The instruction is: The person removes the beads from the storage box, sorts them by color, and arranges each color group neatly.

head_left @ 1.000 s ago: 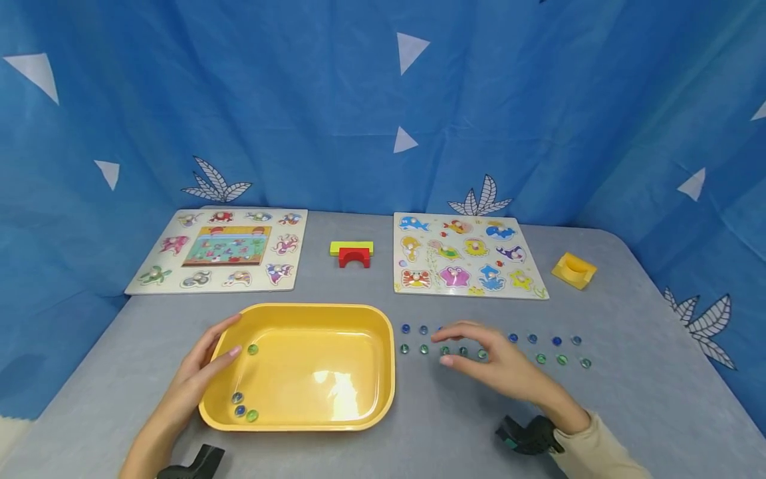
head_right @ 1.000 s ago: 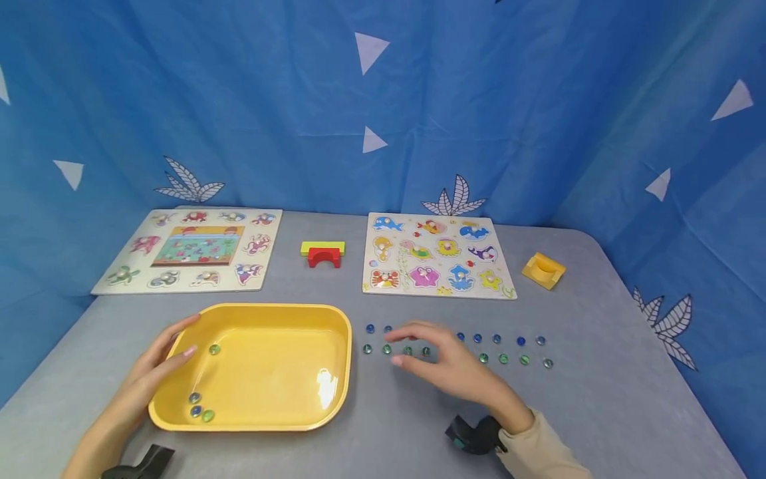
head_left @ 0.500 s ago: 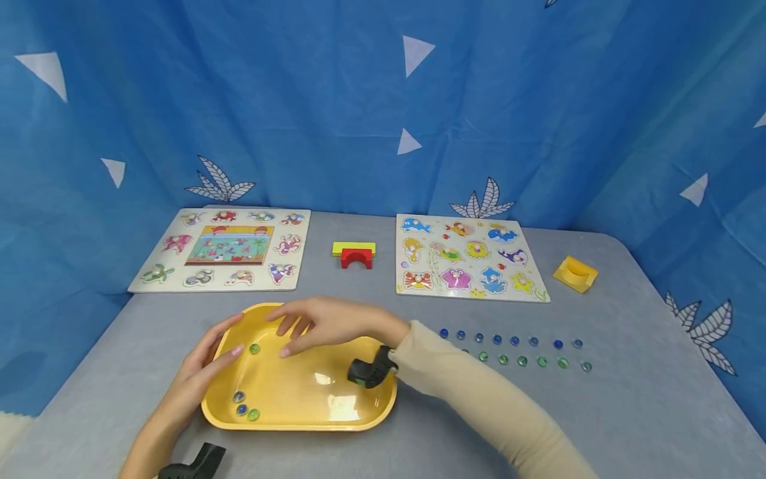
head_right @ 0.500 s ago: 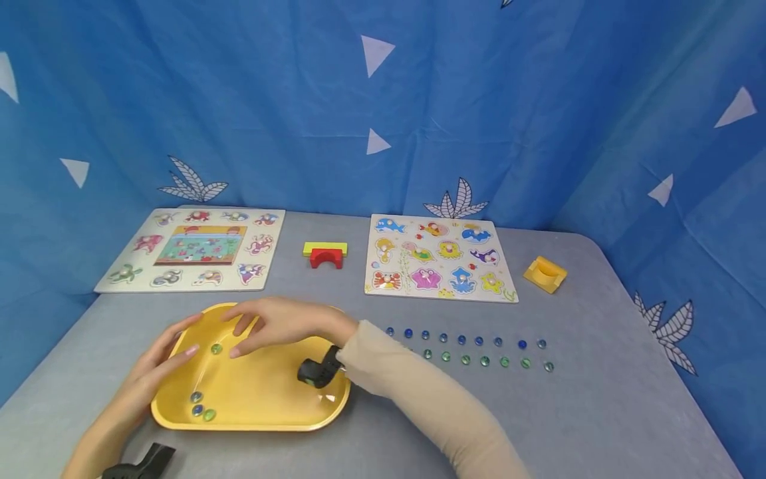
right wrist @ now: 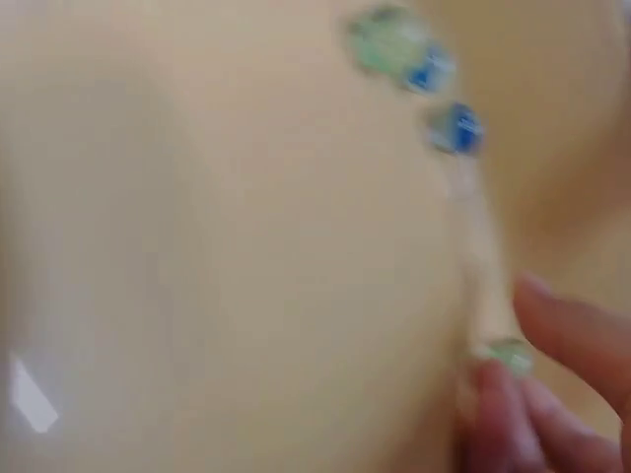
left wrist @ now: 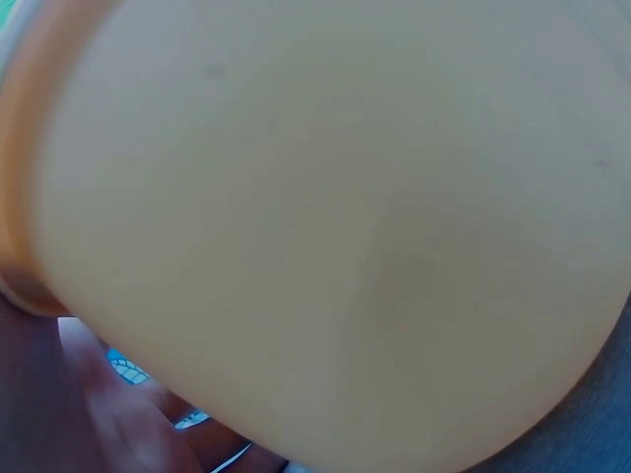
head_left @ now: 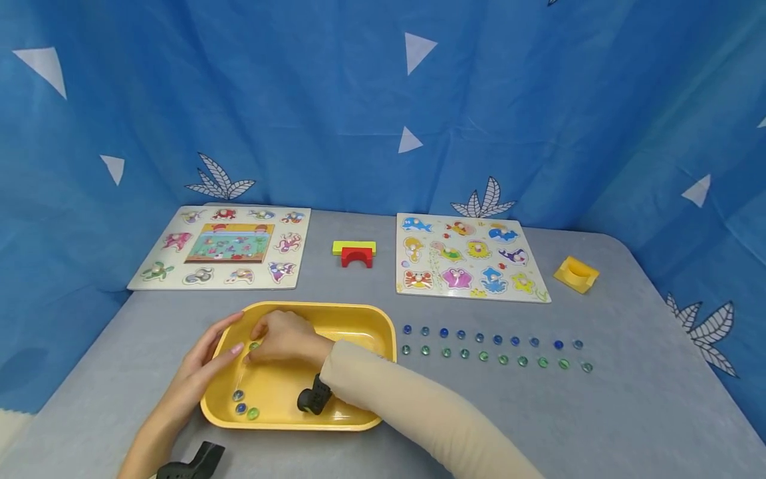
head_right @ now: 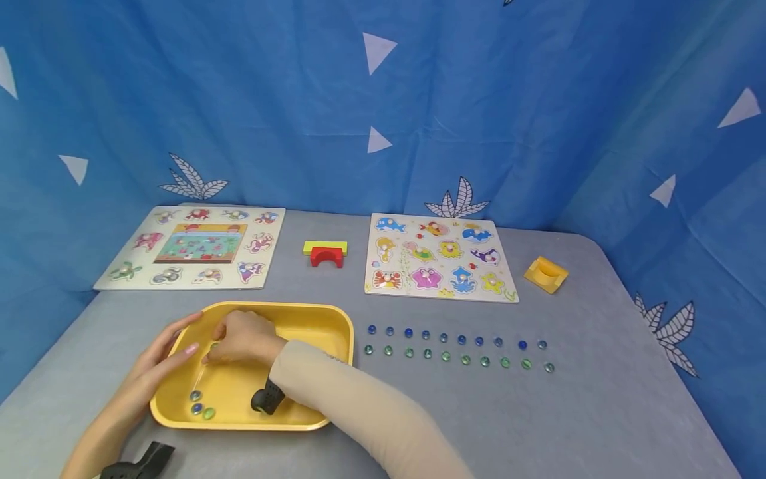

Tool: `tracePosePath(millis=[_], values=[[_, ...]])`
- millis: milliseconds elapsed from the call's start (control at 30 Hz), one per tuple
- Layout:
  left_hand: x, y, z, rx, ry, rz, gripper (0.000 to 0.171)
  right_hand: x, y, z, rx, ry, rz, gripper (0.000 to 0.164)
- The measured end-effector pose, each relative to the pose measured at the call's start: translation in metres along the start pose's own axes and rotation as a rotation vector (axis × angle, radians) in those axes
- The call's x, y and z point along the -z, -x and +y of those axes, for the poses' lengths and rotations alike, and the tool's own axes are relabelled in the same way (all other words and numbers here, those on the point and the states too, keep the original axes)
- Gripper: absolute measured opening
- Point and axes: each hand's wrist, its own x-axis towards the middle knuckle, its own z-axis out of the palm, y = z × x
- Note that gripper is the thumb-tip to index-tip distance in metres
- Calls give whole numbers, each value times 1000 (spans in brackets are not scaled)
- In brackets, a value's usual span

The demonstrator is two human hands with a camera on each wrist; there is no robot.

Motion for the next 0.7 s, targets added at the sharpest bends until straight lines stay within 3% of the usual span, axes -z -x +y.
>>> tracePosePath(millis=[133,300,500,700], values=[[1,1,0,15,-7,-1,51,-7,1,-1,-22,78,110,27],[1,2,0,27,-5,1,51,-12,2,-3,-43,97,167,19],[1,1,1,6,9,-5,51,-10,2,-2,-46,63,171,13],[1,1,2,5,5,-7,51,-1,5,-2,-42,-84,131,13]])
